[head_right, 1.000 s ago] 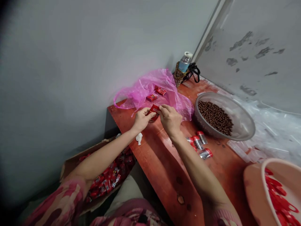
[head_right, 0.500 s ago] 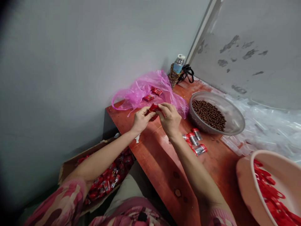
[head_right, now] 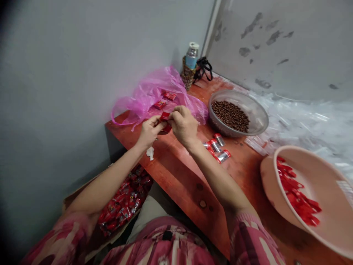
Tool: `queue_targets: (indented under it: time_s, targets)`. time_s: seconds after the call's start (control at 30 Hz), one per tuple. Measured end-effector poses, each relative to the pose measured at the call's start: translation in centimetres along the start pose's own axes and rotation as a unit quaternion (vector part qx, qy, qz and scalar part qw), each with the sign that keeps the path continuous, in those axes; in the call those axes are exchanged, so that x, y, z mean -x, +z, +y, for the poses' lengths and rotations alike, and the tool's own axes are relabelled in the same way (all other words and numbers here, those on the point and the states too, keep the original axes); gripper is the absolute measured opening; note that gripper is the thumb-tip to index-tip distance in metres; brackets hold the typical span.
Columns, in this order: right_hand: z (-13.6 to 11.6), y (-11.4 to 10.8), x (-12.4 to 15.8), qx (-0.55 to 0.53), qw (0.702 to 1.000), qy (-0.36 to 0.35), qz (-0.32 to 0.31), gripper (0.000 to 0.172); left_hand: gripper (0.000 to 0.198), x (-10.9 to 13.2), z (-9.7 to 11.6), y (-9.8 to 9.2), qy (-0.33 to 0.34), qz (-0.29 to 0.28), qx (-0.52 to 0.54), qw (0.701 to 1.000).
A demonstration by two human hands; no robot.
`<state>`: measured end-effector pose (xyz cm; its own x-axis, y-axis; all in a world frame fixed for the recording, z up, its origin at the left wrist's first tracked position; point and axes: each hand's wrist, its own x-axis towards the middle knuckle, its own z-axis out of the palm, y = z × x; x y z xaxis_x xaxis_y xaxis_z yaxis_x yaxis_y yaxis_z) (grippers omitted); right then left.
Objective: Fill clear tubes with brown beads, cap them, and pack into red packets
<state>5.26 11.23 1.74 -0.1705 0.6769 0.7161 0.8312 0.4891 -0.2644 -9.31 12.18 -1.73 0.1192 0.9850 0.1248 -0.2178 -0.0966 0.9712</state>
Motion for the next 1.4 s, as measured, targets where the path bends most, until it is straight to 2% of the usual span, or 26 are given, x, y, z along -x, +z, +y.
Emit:
queue_targets:
  time_s: [0.1, 0.17, 0.27, 0.43, 0.5, 0.6, 0.7, 0.83, 0.93, 1.0, 1.07, 1.1, 1.17, 1.23, 1.33, 1.4]
  targets:
    - [-0.1, 0.8, 1.1, 0.061, 0.995, -0.078, 0.002, 0.019, 0.04, -0.2, 0.2, -0.5, -0.121, -0.057, 0.104, 0.986]
    - [-0.1, 1.6, 1.8, 0.076, 0.989, -0.129, -0.021, 0.023, 0.047, -0.2, 0.4, -0.7, -0.187, -0.073, 0.125, 0.972]
    - [-0.1, 2.5, 2.2, 0.083, 0.986, -0.137, -0.037, 0.026, 0.044, -0.2, 0.4, -0.8, -0.228, -0.061, 0.128, 0.963]
    - [-0.2, 3.0, 1.9, 0.059, 0.991, -0.114, -0.046, 0.028, 0.055, -0.1, -0.3, -0.6, -0.194, -0.011, 0.111, 0.975]
    - [-0.2, 3.1, 1.8, 0.045, 0.994, -0.085, -0.047, 0.026, 0.058, -0.2, -0.7, -0.5, -0.172, 0.017, 0.091, 0.981]
    - [0.1, 3.3, 1.8, -0.003, 0.999, -0.025, -0.045, 0.021, 0.062, -0.3, -1.1, -0.2, -0.176, 0.04, 0.053, 0.982]
    - [0.6, 3.5, 1.8, -0.043, 0.998, 0.01, -0.041, 0.016, 0.064, -0.7, -1.0, 0.2, -0.198, 0.042, 0.039, 0.979]
    - [1.2, 3.5, 1.4, -0.056, 0.997, -0.002, -0.053, 0.012, 0.059, -1.4, -1.0, 0.0, -0.213, 0.015, 0.053, 0.976]
    - [1.3, 3.4, 1.2, -0.087, 0.994, 0.009, -0.062, 0.009, 0.051, -1.6, -1.3, -0.5, -0.199, -0.007, 0.047, 0.979]
    - [1.2, 3.5, 1.3, -0.135, 0.987, 0.053, -0.063, 0.006, 0.046, -1.6, -1.6, -0.7, -0.174, -0.003, 0.041, 0.984]
    - [1.1, 3.7, 1.3, -0.211, 0.967, 0.129, -0.06, 0.005, 0.045, -1.6, -1.9, -0.6, -0.154, 0.008, 0.044, 0.987]
    - [1.1, 4.0, 1.3, -0.259, 0.948, 0.179, -0.053, 0.006, 0.045, -1.7, -1.9, -0.6, -0.148, 0.016, 0.047, 0.988]
    - [1.3, 4.6, 1.0, -0.355, 0.893, 0.276, -0.031, 0.012, 0.045, -2.0, -1.9, -0.4, -0.146, 0.029, 0.048, 0.988]
    - [2.1, 5.3, 0.4, -0.423, 0.838, 0.344, 0.0, 0.016, 0.045, -2.5, -2.0, -0.2, -0.132, 0.036, 0.033, 0.99]
    - [4.4, 5.9, -0.6, -0.44, 0.786, 0.426, 0.087, 0.017, 0.045, -3.0, -2.2, -0.3, -0.085, 0.027, -0.029, 0.996]
    - [6.1, 5.5, -1.0, -0.419, 0.775, 0.455, 0.132, 0.017, 0.045, -3.4, -2.5, -0.8, -0.066, 0.015, -0.068, 0.995]
